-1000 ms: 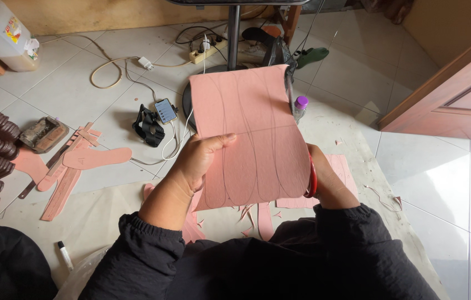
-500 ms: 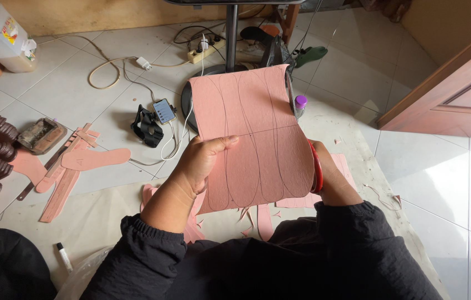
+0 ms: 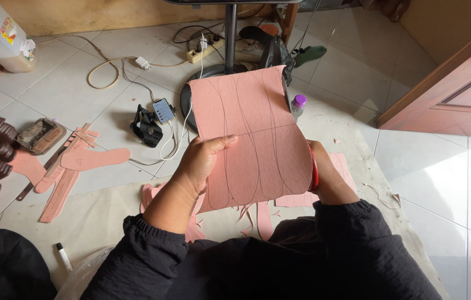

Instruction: The person uses red-handled scissors to cut a pink sheet of material along pre-drawn outlines. They cut out several shapes, including a long strip and a larger piece with curved lines, placing the finished pieces on the floor.

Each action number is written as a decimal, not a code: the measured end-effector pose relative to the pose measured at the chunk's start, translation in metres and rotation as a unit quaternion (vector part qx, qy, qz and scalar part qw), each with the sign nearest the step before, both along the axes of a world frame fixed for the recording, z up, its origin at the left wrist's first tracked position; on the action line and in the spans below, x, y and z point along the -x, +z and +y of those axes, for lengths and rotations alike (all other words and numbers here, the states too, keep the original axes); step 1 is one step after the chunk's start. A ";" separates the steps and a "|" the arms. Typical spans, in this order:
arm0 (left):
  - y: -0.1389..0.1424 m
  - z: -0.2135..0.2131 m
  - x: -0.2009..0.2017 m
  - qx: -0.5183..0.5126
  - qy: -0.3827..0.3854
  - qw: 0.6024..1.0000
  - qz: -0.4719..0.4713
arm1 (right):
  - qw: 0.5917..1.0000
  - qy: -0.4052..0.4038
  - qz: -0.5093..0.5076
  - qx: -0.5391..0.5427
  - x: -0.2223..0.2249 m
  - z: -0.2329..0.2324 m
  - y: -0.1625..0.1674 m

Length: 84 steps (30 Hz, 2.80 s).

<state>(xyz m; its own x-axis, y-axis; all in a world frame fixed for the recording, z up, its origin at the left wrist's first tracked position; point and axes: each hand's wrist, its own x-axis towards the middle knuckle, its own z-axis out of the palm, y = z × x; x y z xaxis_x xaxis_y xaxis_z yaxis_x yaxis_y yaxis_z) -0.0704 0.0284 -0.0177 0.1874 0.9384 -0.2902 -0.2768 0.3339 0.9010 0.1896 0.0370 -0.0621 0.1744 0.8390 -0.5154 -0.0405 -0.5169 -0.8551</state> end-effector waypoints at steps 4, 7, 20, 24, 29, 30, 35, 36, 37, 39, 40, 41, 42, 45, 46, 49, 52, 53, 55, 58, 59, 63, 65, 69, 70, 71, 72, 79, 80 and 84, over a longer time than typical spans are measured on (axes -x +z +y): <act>0.006 -0.001 0.000 0.004 -0.003 1.000 -0.006 | 0.999 -0.019 0.026 0.025 0.003 -0.004 0.008; 0.014 -0.002 0.002 0.005 -0.021 1.000 -0.013 | 1.000 0.009 -0.015 0.004 0.005 -0.007 0.013; 0.013 -0.008 -0.009 0.008 -0.034 0.999 -0.040 | 0.991 0.070 -0.108 -0.048 0.000 0.000 0.005; 0.007 -0.008 -0.010 0.024 -0.021 0.999 -0.034 | 0.986 0.086 -0.121 -0.071 -0.003 0.000 0.002; 0.002 -0.006 -0.008 0.041 -0.021 0.997 -0.061 | 0.989 0.065 -0.122 -0.054 -0.001 0.000 0.001; 0.001 -0.005 -0.008 0.031 -0.019 0.998 -0.053 | 0.987 0.070 -0.126 -0.065 0.000 0.000 0.002; 0.004 -0.006 -0.008 0.025 -0.018 0.999 -0.039 | 0.989 0.059 -0.123 -0.054 0.004 -0.004 0.009; 0.005 -0.007 -0.007 0.028 -0.020 0.998 -0.044 | 0.990 0.056 -0.115 -0.057 0.005 -0.005 0.011; 0.006 -0.007 -0.007 0.030 -0.021 0.998 -0.049 | 0.990 0.058 -0.115 -0.057 0.006 -0.007 0.012; 0.008 -0.007 -0.007 0.034 -0.025 0.998 -0.055 | 0.990 0.061 -0.114 -0.059 0.006 -0.007 0.014; 0.009 -0.008 -0.007 0.036 -0.025 0.997 -0.056 | 0.990 0.060 -0.111 -0.060 0.006 -0.007 0.013; 0.010 -0.009 -0.006 0.038 -0.025 0.997 -0.057 | 0.990 0.061 -0.108 -0.060 0.005 -0.008 0.013; 0.011 -0.010 -0.006 0.039 -0.024 0.997 -0.056 | 0.991 0.061 -0.105 -0.060 0.005 -0.008 0.011; 0.013 -0.011 -0.005 0.031 -0.027 0.998 -0.044 | 0.992 0.051 -0.082 -0.081 0.004 -0.006 0.007; 0.013 -0.011 -0.004 0.024 -0.032 0.999 -0.034 | 0.990 0.057 -0.088 -0.089 0.003 -0.006 0.005; 0.014 -0.011 -0.003 0.020 -0.050 0.998 -0.038 | 0.987 0.071 -0.095 -0.107 0.002 -0.005 0.002; 0.012 -0.012 -0.005 0.024 -0.065 0.997 -0.038 | 0.988 0.073 -0.089 -0.104 0.001 -0.003 0.004; 0.011 -0.012 -0.005 0.026 -0.069 0.997 -0.034 | 0.988 0.070 -0.090 -0.100 0.001 -0.002 0.005; 0.008 -0.012 -0.007 0.025 -0.068 0.997 -0.041 | 0.990 0.062 -0.085 -0.090 0.000 -0.003 0.008; 0.004 -0.011 -0.011 0.006 -0.061 0.997 -0.039 | 0.990 0.059 -0.092 -0.084 0.002 -0.004 0.012; 0.003 -0.011 -0.013 -0.004 -0.058 0.998 -0.036 | 0.990 0.061 -0.096 -0.080 0.002 -0.004 0.012; 0.002 -0.013 -0.020 0.013 -0.052 0.997 -0.055 | 0.989 0.071 -0.109 -0.076 0.004 -0.002 0.015; 0.003 -0.014 -0.022 0.017 -0.053 0.997 -0.051 | 0.988 0.073 -0.113 -0.075 0.004 -0.002 0.016; 0.006 -0.015 -0.021 0.018 -0.058 0.997 -0.038 | 0.986 0.082 -0.121 -0.075 0.002 -0.003 0.017; 0.007 -0.015 -0.019 0.015 -0.064 0.997 -0.033 | 0.986 0.083 -0.124 -0.078 0.001 -0.002 0.016; 0.008 -0.014 -0.018 0.012 -0.071 0.997 -0.028 | 0.985 0.085 -0.126 -0.078 -0.001 -0.002 0.015; 0.007 -0.015 -0.016 0.018 -0.076 0.997 -0.021 | 0.985 0.085 -0.126 -0.080 -0.002 -0.003 0.013; 0.002 -0.015 -0.015 0.012 -0.087 0.996 0.017 | 0.977 0.109 -0.163 -0.085 -0.028 0.018 -0.019; 0.001 -0.015 -0.015 0.013 -0.088 0.996 0.013 | 0.971 0.122 -0.181 -0.093 -0.032 0.021 -0.023; 0.001 -0.014 -0.015 0.000 -0.075 0.995 0.061 | 0.969 0.136 -0.180 -0.105 -0.038 0.021 -0.031</act>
